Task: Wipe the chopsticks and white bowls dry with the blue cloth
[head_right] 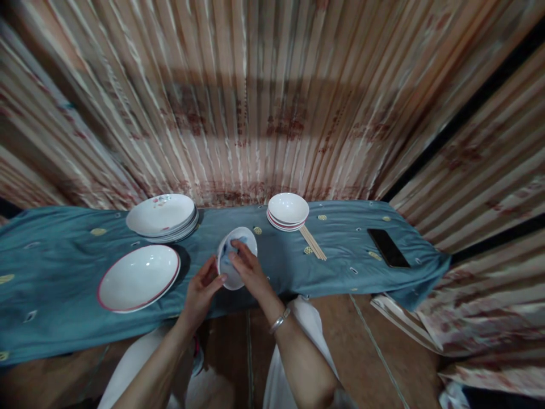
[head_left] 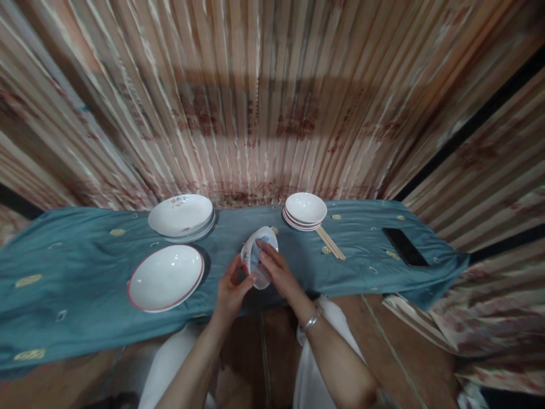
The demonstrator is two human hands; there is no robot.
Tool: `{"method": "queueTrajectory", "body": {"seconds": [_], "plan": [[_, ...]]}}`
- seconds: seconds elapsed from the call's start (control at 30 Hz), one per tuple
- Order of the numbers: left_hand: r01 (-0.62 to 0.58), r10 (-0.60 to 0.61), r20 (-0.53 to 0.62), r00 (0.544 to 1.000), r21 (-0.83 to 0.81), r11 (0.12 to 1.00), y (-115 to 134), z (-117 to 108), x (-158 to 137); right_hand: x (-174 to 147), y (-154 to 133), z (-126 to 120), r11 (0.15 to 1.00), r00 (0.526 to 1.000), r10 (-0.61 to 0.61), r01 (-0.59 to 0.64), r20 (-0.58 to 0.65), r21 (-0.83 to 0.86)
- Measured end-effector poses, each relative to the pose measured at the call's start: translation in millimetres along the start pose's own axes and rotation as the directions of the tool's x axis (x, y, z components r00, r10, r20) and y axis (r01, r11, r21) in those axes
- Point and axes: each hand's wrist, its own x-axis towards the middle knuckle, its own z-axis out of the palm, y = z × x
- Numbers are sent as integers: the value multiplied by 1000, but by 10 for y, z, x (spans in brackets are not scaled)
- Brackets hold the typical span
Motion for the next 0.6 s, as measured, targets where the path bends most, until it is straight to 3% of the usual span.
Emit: {"method": "queueTrajectory", "body": {"seconds": [0.07,0.2,0.4,0.5,0.6], "plan": [[-117,116,12,993,125,985,-10,7,-15,-25,-56,65,990,1000,23,-26,16,140],[-243,231,74,970,272,931,8,12,-59,-65,-180,147,961,999,49,-45,-7,273],[-441,412,160,897,395,806,25,-40,-77,9,-209,12,862,978,192,-127,-84,490],[-451,416,179,892,412,792,77,-125,-36,59,-163,-134,823,959,252,-143,-128,550],[-362,389,1,921,371,855,142,-231,52,67,-152,-278,779,944,320,-216,-77,588]]}}
